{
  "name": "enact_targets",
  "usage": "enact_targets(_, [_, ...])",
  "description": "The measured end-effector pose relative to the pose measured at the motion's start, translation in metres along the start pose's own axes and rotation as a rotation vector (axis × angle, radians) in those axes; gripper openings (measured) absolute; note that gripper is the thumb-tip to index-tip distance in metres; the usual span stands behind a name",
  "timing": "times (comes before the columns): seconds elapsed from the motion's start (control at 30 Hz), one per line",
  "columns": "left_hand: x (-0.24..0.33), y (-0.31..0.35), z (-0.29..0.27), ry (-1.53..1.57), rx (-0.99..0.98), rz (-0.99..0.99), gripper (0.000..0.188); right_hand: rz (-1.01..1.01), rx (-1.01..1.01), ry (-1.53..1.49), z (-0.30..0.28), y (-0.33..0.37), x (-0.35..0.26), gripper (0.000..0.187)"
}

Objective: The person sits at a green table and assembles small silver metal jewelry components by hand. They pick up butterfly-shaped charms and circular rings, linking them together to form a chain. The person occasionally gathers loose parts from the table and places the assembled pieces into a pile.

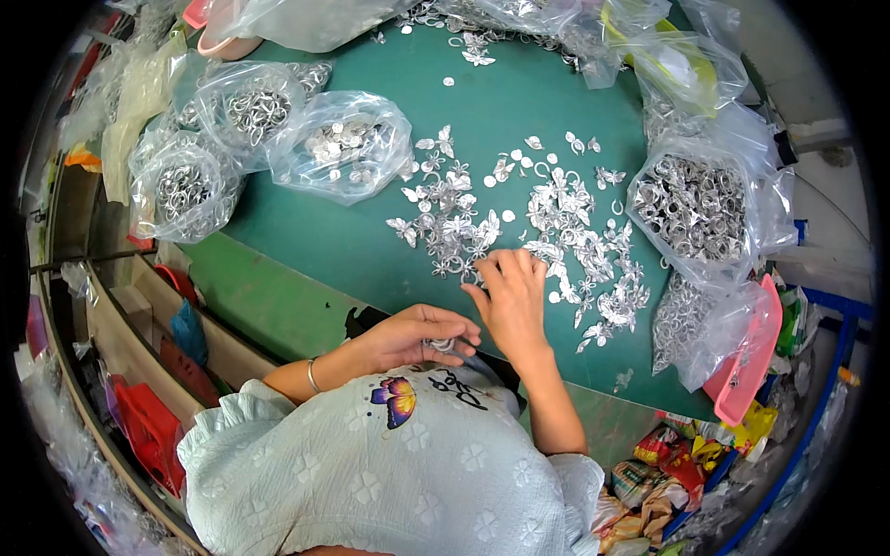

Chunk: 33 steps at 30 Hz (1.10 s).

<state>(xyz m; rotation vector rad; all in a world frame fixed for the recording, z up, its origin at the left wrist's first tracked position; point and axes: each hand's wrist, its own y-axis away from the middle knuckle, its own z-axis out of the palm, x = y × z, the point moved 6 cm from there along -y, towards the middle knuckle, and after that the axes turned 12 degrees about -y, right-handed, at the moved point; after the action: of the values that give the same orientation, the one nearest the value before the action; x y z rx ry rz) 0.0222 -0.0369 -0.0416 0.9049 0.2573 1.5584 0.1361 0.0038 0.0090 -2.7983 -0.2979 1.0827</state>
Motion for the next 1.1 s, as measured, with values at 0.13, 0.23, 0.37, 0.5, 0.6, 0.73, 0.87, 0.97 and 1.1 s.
enact_targets(0.13, [0.001, 0.004, -0.008, 0.034, 0.032, 0.046, 0.021, 0.038, 0.069, -0.088, -0.006, 0.007, 0.018, 0.013])
enact_targets(0.23, [0.002, 0.005, -0.010, 0.001, 0.014, 0.079, 0.020, 0.072, 0.109, -0.054, -0.010, 0.009, 0.010, 0.015])
enact_targets(0.37, [-0.003, 0.004, -0.009, 0.069, -0.084, 0.029, 0.022, 0.033, 0.019, 0.118, -0.002, 0.008, -0.009, 0.017])
enact_targets(0.5, [-0.006, 0.003, -0.015, 0.052, -0.062, 0.036, 0.026, -0.050, 0.094, 0.062, -0.006, 0.011, -0.001, 0.014])
enact_targets(0.6, [0.004, 0.009, -0.009, 0.102, 0.043, 0.062, 0.027, 0.012, 0.115, -0.131, -0.018, 0.010, 0.000, 0.010])
enact_targets(0.73, [0.016, 0.012, -0.003, 0.250, 0.075, 0.127, 0.027, 0.067, -0.125, -0.507, -0.007, 0.009, -0.013, 0.010])
enact_targets(0.87, [-0.004, 0.001, -0.016, 0.046, -0.072, 0.108, 0.027, 0.010, 0.133, -0.126, -0.008, -0.010, -0.015, 0.014])
enact_targets(0.97, [0.000, 0.007, -0.011, 0.020, -0.052, 0.122, 0.024, 0.006, 0.060, 0.046, 0.011, -0.016, -0.006, 0.017])
enact_targets(1.1, [0.007, 0.014, -0.013, 0.096, 0.048, 0.182, 0.028, 0.029, 0.074, -0.272, 0.002, -0.009, -0.001, 0.020])
